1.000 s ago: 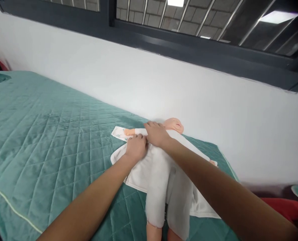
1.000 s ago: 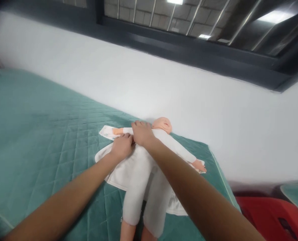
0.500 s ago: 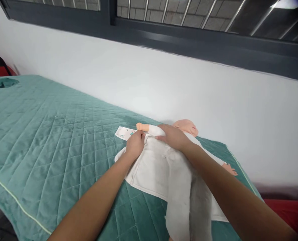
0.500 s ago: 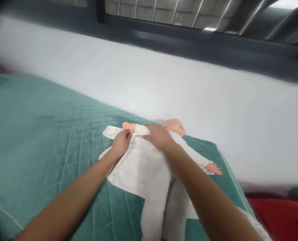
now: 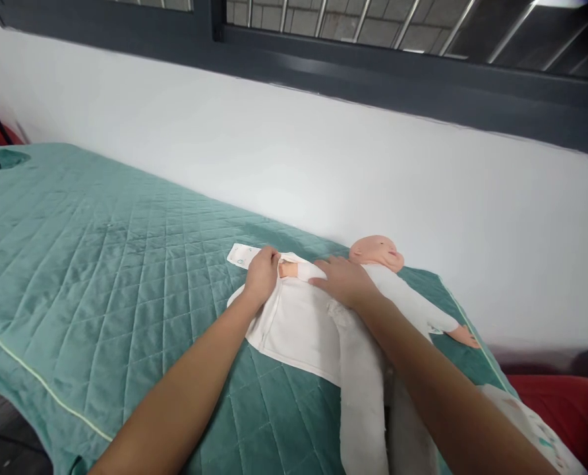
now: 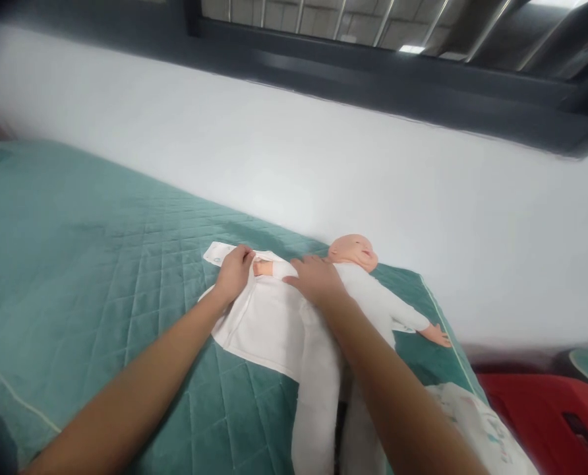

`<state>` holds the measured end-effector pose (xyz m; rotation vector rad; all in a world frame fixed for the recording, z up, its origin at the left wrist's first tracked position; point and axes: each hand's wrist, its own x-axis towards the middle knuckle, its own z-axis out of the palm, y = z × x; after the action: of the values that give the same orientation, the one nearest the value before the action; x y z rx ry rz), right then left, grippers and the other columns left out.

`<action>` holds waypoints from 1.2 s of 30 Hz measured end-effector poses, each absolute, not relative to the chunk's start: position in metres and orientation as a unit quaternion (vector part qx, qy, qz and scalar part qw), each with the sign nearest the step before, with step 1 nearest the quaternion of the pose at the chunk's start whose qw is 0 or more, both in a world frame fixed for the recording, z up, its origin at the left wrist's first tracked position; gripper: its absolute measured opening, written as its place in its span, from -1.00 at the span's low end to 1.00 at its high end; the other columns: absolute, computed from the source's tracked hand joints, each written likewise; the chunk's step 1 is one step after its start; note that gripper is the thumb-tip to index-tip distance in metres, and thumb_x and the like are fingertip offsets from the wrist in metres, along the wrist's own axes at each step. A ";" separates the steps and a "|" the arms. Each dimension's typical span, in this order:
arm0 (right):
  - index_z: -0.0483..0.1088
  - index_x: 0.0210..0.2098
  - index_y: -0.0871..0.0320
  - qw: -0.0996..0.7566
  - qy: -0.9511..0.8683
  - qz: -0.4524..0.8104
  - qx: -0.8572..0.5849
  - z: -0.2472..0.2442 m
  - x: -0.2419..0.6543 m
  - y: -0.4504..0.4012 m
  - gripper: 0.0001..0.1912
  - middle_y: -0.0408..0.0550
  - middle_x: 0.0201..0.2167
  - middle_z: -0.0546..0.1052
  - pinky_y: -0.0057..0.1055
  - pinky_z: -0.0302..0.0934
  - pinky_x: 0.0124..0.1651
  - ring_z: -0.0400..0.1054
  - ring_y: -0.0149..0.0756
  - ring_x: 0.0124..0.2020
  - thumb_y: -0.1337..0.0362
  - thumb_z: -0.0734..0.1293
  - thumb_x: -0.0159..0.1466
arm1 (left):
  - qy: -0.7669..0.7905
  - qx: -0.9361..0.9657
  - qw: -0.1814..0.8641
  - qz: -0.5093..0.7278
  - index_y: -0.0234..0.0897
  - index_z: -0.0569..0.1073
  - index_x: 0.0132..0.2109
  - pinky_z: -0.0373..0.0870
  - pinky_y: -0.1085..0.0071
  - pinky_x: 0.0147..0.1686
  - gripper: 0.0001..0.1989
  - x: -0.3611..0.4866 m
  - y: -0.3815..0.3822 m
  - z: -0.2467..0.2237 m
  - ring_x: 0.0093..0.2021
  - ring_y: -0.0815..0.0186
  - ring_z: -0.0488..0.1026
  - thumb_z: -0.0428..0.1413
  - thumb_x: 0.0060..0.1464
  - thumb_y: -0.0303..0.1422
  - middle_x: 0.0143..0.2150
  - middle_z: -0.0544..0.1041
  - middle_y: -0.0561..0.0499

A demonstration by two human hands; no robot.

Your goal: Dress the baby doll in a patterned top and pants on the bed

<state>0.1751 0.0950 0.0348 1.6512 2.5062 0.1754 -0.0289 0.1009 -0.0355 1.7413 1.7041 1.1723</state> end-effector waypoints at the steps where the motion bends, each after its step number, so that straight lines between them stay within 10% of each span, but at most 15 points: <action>1: 0.38 0.08 0.08 0.070 0.828 0.063 0.552 0.033 0.172 0.094 -0.55 0.12 -0.07 0.48 -0.13 0.15 -0.03 0.34 0.02 -0.03 -0.03 0.16 0.37 | 0.605 0.648 0.205 0.414 -0.25 0.41 -0.19 0.31 0.34 -0.16 -0.79 -0.026 0.098 -0.035 -0.17 0.23 0.44 -0.11 0.31 -0.36 -0.19 0.54 -0.07; 8: 0.24 0.21 0.11 -0.009 0.827 0.052 0.560 0.033 0.159 0.092 -0.50 0.13 0.02 0.47 -0.11 0.15 0.05 0.32 0.02 0.04 0.03 0.19 0.36 | 0.529 0.756 0.139 0.359 -0.19 0.41 -0.14 0.31 0.36 -0.14 -0.79 -0.015 0.083 -0.029 -0.09 0.25 0.43 -0.12 0.33 -0.32 -0.11 0.52 -0.02; 16: 0.37 0.05 0.14 -0.428 0.508 0.077 0.743 0.038 0.259 0.034 -0.57 0.07 -0.12 0.52 -0.17 0.23 0.02 0.39 -0.10 -0.12 0.08 0.22 0.27 | 0.698 0.655 0.050 0.285 -0.26 0.39 0.00 0.26 0.19 0.04 -0.74 -0.027 0.078 -0.031 0.09 0.06 0.35 -0.02 0.28 -0.23 0.04 0.47 -0.16; 27: 0.31 -0.38 0.10 -0.379 0.415 -0.105 0.821 0.003 0.300 0.016 -0.67 0.06 -0.39 0.52 -0.14 0.24 -0.11 0.38 -0.07 -0.27 -0.05 0.19 0.18 | 0.732 0.632 0.118 0.225 -0.24 0.35 0.00 0.28 0.25 -0.24 -0.63 -0.025 0.068 -0.028 -0.17 0.04 0.53 -0.15 0.32 -0.09 -0.21 0.59 -0.15; 36: 0.30 0.14 0.08 -0.501 0.374 -0.267 0.733 0.006 0.293 0.013 -0.31 -0.02 -0.19 0.52 -0.24 0.32 -0.13 0.41 -0.13 -0.19 -0.07 0.35 0.08 | 0.612 0.718 0.114 0.312 -0.19 0.37 -0.13 0.28 0.35 -0.23 -0.78 -0.018 0.060 -0.028 -0.16 0.21 0.48 -0.10 0.33 -0.21 -0.18 0.56 -0.04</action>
<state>0.2932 0.0126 0.0058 3.5523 1.8089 -1.2943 -0.0181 0.0596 -0.0283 2.1044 1.7946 0.9142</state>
